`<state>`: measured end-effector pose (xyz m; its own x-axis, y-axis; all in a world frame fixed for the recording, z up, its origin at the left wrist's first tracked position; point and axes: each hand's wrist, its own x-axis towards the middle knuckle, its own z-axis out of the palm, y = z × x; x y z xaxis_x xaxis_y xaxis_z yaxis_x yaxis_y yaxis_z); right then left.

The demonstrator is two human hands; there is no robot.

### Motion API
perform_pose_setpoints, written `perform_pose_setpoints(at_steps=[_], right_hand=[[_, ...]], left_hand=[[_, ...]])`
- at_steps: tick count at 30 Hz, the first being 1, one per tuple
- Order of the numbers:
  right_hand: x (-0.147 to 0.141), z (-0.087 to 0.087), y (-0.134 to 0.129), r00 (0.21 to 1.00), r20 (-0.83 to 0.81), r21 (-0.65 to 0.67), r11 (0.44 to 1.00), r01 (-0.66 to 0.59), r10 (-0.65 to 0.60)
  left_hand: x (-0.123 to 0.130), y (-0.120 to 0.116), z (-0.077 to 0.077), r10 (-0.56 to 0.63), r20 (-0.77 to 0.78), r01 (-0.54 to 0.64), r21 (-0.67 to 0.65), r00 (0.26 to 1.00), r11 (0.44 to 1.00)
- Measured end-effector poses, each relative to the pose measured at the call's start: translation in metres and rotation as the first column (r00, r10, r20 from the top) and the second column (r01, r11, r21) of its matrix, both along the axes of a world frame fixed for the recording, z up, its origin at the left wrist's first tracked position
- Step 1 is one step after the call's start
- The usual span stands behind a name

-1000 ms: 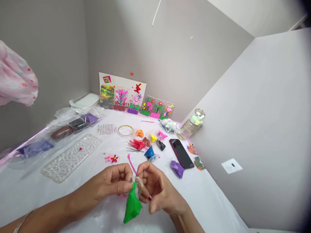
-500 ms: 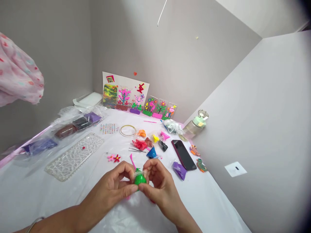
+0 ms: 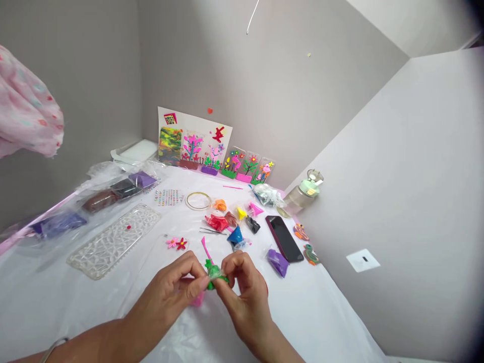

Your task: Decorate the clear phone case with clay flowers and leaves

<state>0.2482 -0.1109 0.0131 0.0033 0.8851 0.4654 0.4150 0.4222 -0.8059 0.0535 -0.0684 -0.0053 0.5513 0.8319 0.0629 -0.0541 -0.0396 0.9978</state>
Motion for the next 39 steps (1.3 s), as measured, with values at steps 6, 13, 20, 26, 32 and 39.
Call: perform_pose_setpoints(at_steps=[6, 13, 20, 26, 32, 39], right_hand=[[0.008, 0.011, 0.000, 0.960, 0.234, 0.188, 0.962, -0.198, 0.152], [0.012, 0.004, 0.002, 0.911, 0.410, 0.277, 0.945, -0.176, 0.050], [0.012, -0.004, -0.002, 0.859, 0.511, 0.333, 0.918, -0.215, 0.016], [0.014, -0.002, -0.007, 0.812, 0.581, 0.337, 0.896, -0.291, 0.045], [0.010, 0.003, -0.004, 0.848, 0.530, 0.337, 0.912, -0.233, 0.021], [0.009, 0.026, -0.005, 0.960, 0.179, -0.208, 0.962, -0.179, 0.217]], left_hand=[[-0.005, 0.014, 0.000, -0.125, 0.119, 0.148, -0.205, 0.985, 0.968], [-0.002, 0.011, -0.004, -0.194, -0.030, 0.187, -0.156, 0.981, 0.970], [0.000, 0.008, -0.007, -0.192, 0.025, 0.193, -0.164, 0.981, 0.967], [-0.003, 0.009, -0.003, -0.203, -0.009, 0.201, -0.076, 0.979, 0.977], [-0.005, 0.011, -0.002, -0.104, -0.033, 0.105, 0.044, 0.994, 0.993], [-0.007, 0.011, -0.002, 0.034, -0.028, -0.030, 0.109, 0.999, 0.994]])
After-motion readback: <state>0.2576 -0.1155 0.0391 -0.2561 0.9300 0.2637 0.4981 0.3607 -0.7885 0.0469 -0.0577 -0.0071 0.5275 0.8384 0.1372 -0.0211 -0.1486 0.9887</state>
